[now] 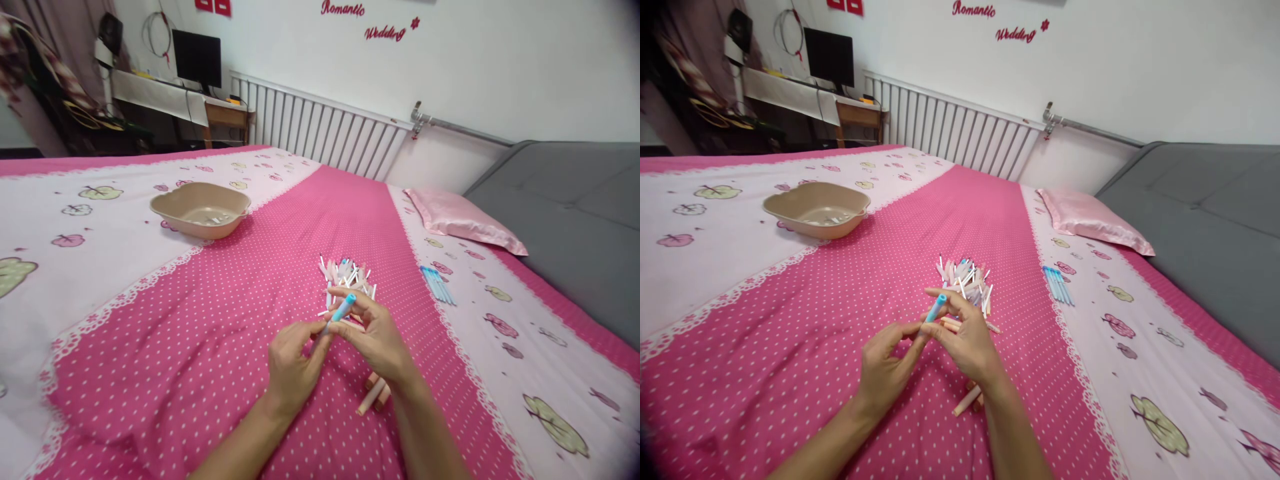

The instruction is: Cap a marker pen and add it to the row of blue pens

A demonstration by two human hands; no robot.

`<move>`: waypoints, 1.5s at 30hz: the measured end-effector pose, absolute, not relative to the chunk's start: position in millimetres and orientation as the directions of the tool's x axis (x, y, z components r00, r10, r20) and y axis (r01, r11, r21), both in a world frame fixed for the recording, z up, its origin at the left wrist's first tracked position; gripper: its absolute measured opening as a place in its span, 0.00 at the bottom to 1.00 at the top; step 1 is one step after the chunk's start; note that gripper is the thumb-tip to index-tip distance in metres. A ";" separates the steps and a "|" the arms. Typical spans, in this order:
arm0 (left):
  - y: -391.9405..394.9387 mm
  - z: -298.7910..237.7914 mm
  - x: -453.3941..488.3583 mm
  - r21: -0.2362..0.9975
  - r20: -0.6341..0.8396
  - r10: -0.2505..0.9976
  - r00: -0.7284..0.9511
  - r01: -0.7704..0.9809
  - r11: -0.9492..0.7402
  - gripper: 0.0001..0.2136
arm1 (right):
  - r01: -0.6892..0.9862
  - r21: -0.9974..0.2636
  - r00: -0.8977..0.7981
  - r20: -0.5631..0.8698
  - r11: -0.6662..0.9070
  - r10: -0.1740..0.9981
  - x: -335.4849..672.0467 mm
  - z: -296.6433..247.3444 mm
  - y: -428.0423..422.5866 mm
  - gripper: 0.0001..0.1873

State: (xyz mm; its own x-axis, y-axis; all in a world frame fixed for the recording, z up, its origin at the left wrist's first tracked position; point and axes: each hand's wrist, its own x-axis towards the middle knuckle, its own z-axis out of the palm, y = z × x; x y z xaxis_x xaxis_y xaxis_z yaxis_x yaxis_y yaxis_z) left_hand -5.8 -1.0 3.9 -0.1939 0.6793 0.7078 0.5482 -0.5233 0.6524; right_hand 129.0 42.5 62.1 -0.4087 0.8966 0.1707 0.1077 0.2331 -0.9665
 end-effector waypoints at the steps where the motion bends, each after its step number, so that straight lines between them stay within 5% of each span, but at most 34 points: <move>1: -0.8 3.6 -5.8 0.646 0.716 0.666 -0.211 0.562 -0.517 0.03 | 0.107 -0.965 -0.410 0.177 0.239 0.895 127.8 62.6 41.9 0.23; 6: -0.7 3.5 -6.1 0.676 0.689 0.688 -0.230 0.546 -0.494 0.04 | 0.067 -0.969 -0.417 0.189 0.238 0.889 126.8 64.2 40.4 0.23; 18: 0.3 7.0 -4.9 0.785 0.488 0.872 0.039 0.416 -0.459 0.13 | -0.070 -0.986 -0.417 0.167 0.152 0.894 143.0 67.5 45.3 0.23; 45: 0.4 -1.8 -7.1 0.749 0.578 0.802 -0.150 0.488 -0.448 0.06 | 0.005 -0.970 -0.383 0.222 0.242 0.897 133.4 61.7 42.4 0.19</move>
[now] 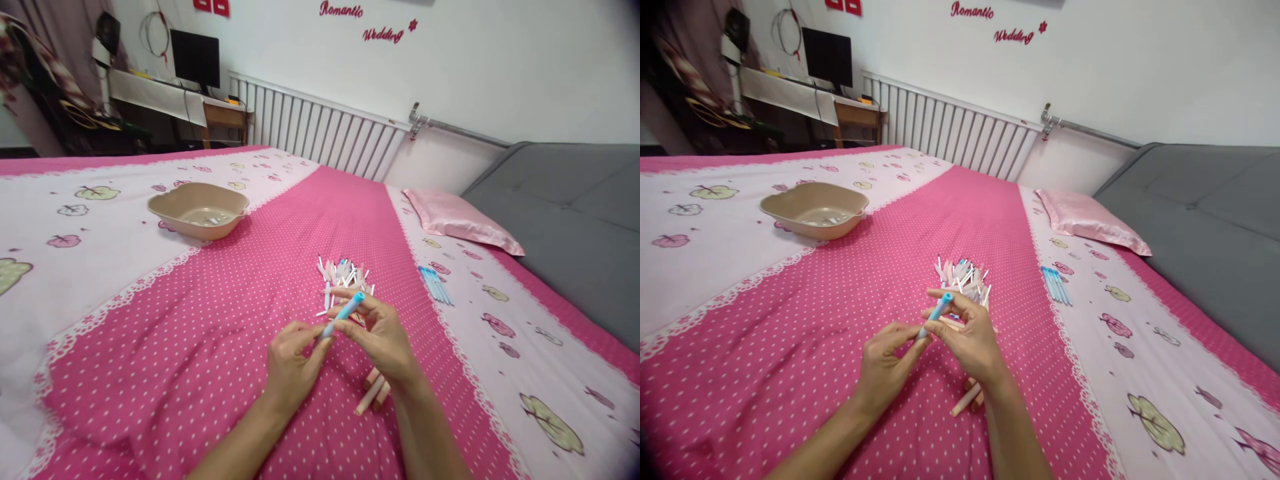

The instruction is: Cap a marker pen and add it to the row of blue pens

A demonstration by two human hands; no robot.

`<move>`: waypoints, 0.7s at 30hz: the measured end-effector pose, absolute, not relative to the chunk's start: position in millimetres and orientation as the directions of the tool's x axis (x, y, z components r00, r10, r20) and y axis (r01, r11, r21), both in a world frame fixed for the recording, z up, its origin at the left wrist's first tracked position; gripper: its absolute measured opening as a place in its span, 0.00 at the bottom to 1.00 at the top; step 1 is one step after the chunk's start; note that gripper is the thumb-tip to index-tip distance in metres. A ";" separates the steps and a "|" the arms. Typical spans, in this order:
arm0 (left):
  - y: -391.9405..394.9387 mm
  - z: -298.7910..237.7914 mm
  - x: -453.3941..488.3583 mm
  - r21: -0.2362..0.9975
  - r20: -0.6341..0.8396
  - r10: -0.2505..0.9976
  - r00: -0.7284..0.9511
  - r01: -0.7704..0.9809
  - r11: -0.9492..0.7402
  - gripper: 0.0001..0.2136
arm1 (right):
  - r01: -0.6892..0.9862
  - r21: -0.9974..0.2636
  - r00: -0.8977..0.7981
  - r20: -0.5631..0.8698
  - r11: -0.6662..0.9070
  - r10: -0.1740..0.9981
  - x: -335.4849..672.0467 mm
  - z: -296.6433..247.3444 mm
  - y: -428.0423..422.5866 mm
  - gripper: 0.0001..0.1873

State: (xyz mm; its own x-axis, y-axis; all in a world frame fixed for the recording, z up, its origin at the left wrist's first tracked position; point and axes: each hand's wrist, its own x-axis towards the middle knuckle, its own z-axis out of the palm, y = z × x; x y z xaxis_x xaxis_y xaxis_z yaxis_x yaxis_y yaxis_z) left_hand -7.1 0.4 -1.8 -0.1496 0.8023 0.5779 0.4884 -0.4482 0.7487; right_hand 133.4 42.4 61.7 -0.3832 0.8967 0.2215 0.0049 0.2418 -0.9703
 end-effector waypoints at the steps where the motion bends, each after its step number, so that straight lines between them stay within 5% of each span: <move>1: 0.1 -1.5 -7.1 0.751 0.571 0.806 -0.156 0.497 -0.435 0.06 | 0.009 -0.971 -0.392 0.217 0.240 0.894 133.4 62.6 41.9 0.20; 6: 0.0 2.3 -8.0 0.767 0.533 0.824 -0.192 0.521 -0.375 0.08 | 0.036 -0.970 -0.404 0.207 0.242 0.891 149.8 70.8 46.8 0.26; 10: 1.5 3.1 -8.8 0.810 0.461 0.854 -0.243 0.509 -0.292 0.11 | 0.103 -0.957 -0.124 0.258 0.271 0.958 177.4 63.3 68.0 0.21; 14: 1.3 3.9 -7.9 0.808 0.434 0.872 -0.228 0.526 -0.265 0.12 | 0.411 -0.888 0.051 0.247 0.205 0.968 192.4 35.4 92.6 0.19; 21: 0.4 4.5 -7.5 0.796 0.430 0.878 -0.211 0.548 -0.258 0.12 | 0.805 -0.561 -0.095 0.197 0.192 0.976 186.5 0.8 106.4 0.18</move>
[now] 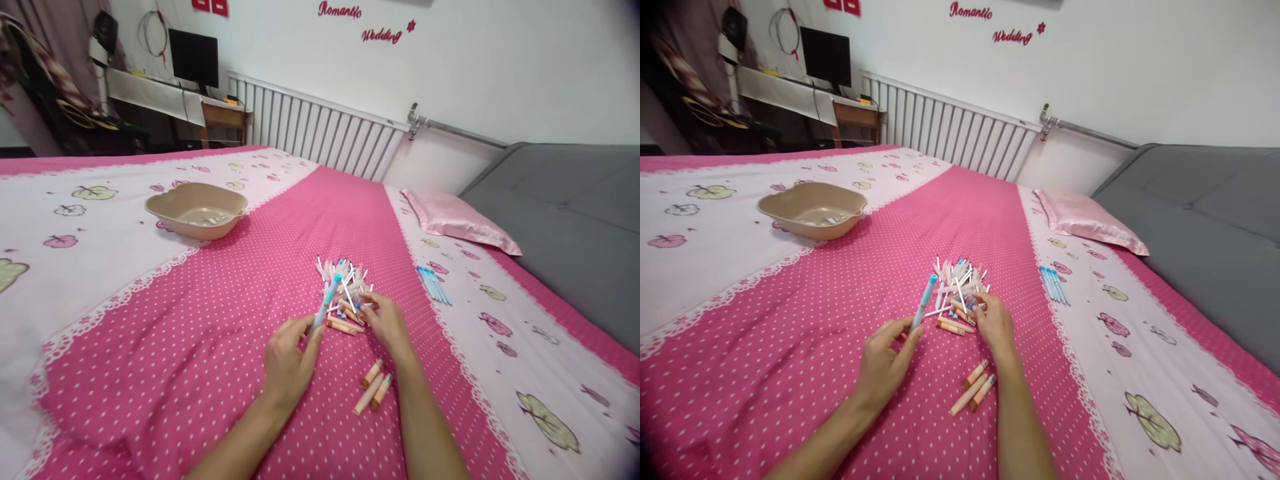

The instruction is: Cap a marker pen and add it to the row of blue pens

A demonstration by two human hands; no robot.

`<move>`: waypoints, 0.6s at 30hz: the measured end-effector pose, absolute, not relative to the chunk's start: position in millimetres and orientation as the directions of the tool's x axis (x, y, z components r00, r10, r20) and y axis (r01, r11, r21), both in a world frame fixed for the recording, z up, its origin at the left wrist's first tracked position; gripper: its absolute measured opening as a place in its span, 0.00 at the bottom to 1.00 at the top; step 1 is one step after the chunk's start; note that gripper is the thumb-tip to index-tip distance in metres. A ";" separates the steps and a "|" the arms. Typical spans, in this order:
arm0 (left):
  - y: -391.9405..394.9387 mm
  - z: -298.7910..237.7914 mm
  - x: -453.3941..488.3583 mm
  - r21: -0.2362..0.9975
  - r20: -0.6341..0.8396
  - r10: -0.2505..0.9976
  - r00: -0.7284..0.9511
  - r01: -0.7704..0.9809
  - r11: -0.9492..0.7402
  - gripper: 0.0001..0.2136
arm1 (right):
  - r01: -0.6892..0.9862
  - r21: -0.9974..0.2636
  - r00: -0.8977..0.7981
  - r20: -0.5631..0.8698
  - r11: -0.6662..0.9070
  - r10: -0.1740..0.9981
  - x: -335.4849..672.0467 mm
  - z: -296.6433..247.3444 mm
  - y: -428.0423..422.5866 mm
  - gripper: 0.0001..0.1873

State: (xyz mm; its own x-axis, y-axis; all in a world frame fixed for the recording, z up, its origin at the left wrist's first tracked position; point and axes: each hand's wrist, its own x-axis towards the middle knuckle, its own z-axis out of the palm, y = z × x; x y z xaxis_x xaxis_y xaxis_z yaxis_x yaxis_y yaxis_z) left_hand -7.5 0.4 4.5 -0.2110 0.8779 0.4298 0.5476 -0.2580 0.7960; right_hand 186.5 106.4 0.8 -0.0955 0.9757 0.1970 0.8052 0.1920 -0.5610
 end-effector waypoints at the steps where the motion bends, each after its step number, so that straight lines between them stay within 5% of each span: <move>1: 0.5 4.3 -7.5 0.795 0.430 0.878 -0.213 0.549 -0.256 0.12 | 0.820 -0.539 -0.105 0.188 0.192 0.976 186.0 -1.2 107.1 0.17; 13: 1.8 3.7 -7.6 0.791 0.436 0.873 -0.219 0.555 -0.257 0.12 | 0.853 -0.492 -0.098 0.176 0.174 0.980 181.6 -5.2 108.3 0.12; 18: 0.6 4.8 -7.8 0.789 0.442 0.869 -0.223 0.557 -0.259 0.12 | 0.796 -0.588 -0.048 0.179 0.146 0.983 184.4 -6.1 109.5 0.10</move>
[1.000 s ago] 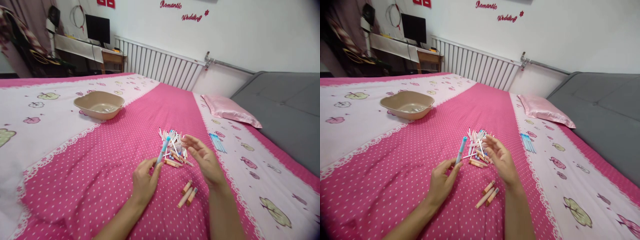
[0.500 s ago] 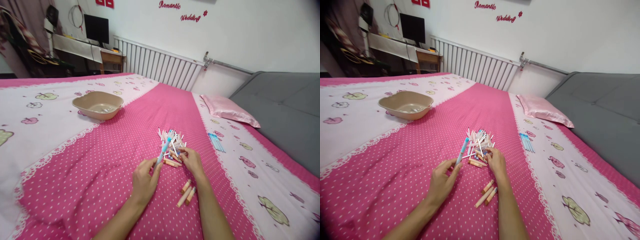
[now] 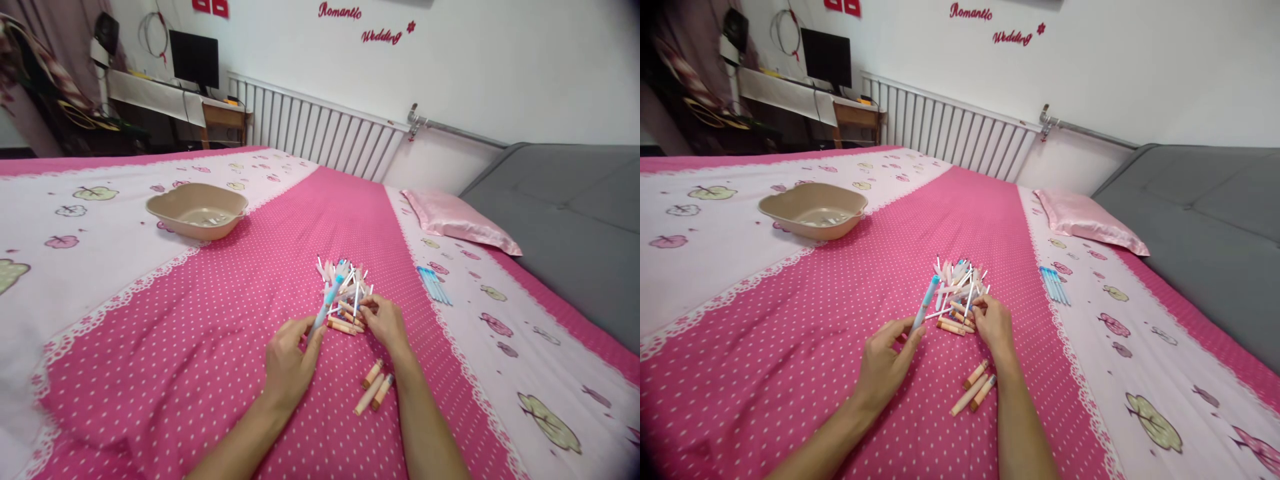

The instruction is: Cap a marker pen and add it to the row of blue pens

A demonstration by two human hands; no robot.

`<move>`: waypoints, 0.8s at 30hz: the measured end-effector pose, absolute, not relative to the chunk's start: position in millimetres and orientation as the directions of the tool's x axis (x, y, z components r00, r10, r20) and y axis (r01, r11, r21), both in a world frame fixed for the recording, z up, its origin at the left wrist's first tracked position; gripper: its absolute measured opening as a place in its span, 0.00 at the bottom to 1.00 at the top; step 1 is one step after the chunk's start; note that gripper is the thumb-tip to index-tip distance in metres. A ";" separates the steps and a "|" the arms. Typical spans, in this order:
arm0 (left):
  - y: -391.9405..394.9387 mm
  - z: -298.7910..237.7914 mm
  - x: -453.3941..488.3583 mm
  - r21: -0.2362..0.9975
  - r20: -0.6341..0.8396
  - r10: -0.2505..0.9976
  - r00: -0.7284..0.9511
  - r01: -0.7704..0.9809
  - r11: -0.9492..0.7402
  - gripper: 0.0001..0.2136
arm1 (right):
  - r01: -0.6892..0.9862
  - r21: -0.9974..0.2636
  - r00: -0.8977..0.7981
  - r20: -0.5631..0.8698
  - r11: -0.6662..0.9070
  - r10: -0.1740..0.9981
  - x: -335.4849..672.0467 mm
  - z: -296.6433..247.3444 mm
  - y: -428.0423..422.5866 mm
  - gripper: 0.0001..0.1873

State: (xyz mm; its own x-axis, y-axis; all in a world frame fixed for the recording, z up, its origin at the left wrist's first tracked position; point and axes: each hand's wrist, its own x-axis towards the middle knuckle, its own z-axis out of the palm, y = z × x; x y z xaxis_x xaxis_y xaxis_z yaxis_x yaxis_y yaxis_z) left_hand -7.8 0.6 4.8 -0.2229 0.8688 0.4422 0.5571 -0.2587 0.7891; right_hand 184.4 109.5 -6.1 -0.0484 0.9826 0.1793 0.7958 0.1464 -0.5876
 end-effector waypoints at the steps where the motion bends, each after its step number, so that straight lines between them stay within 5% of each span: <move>1: 0.6 4.8 -7.7 0.790 0.440 0.870 -0.223 0.556 -0.258 0.12 | 0.776 -0.614 -0.030 0.191 0.143 0.981 185.1 -5.8 109.8 0.09; 5: 1.1 3.8 -7.5 0.791 0.438 0.872 -0.220 0.555 -0.257 0.12 | 0.743 -0.663 0.105 0.245 0.088 0.964 190.3 -3.8 110.9 0.11; 10: 2.1 3.1 -7.5 0.796 0.430 0.876 -0.217 0.549 -0.255 0.12 | 0.895 -0.435 0.247 0.306 -0.096 0.919 206.4 -4.5 113.1 0.12; 15: 2.2 4.3 -7.0 0.790 0.434 0.874 -0.218 0.559 -0.252 0.12 | 0.930 -0.322 0.250 0.193 -0.179 0.949 217.0 -10.4 114.0 0.10; 24: 1.7 4.4 -7.4 0.789 0.438 0.873 -0.214 0.557 -0.259 0.12 | 0.959 -0.272 0.121 0.168 -0.072 0.978 212.6 -14.5 115.5 0.14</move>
State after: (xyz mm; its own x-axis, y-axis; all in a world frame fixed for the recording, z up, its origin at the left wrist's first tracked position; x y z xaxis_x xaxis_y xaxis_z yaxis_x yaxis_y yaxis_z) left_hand -7.4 1.7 4.4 -0.2138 0.8733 0.4377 0.5573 -0.2590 0.7889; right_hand 212.6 115.5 -14.5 0.1213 0.9782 0.1683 0.9595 -0.0721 -0.2725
